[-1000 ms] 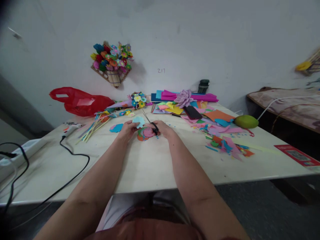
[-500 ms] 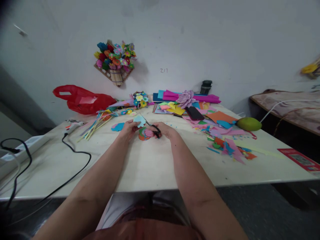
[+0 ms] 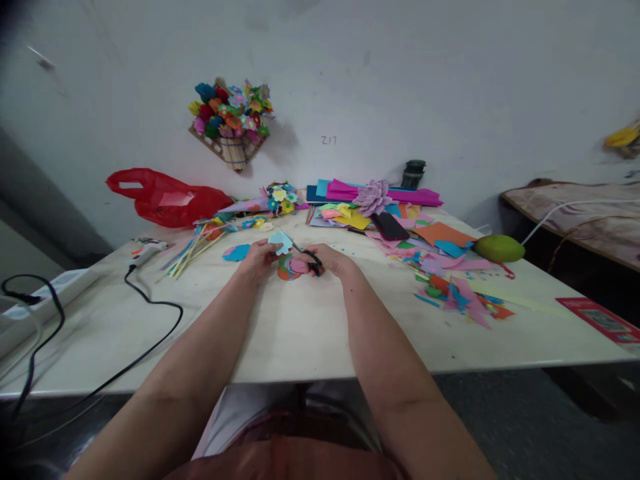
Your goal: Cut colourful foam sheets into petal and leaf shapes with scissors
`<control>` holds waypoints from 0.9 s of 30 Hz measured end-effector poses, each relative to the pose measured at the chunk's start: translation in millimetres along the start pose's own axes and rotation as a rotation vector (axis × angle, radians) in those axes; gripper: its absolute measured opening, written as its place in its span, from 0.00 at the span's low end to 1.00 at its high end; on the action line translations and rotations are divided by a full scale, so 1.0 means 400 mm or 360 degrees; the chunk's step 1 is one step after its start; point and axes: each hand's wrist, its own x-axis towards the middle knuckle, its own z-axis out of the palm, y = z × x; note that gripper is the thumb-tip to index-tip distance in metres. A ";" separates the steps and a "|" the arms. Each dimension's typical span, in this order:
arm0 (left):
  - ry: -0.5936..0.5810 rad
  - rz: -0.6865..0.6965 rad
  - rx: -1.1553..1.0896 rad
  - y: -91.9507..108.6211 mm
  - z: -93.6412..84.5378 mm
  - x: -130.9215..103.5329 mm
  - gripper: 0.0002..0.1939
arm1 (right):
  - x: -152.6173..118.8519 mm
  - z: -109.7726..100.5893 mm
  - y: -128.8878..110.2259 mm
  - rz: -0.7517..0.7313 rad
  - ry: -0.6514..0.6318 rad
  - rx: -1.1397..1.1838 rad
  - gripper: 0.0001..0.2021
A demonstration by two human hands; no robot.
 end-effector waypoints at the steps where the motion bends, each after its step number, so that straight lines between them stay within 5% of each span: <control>1: 0.0003 -0.0001 -0.0002 0.000 0.000 0.000 0.12 | 0.000 0.000 0.000 -0.0004 0.0005 0.0004 0.14; 27: -0.0023 -0.0013 0.0027 0.002 -0.002 0.001 0.12 | -0.004 0.004 -0.002 0.0002 -0.0017 0.0022 0.14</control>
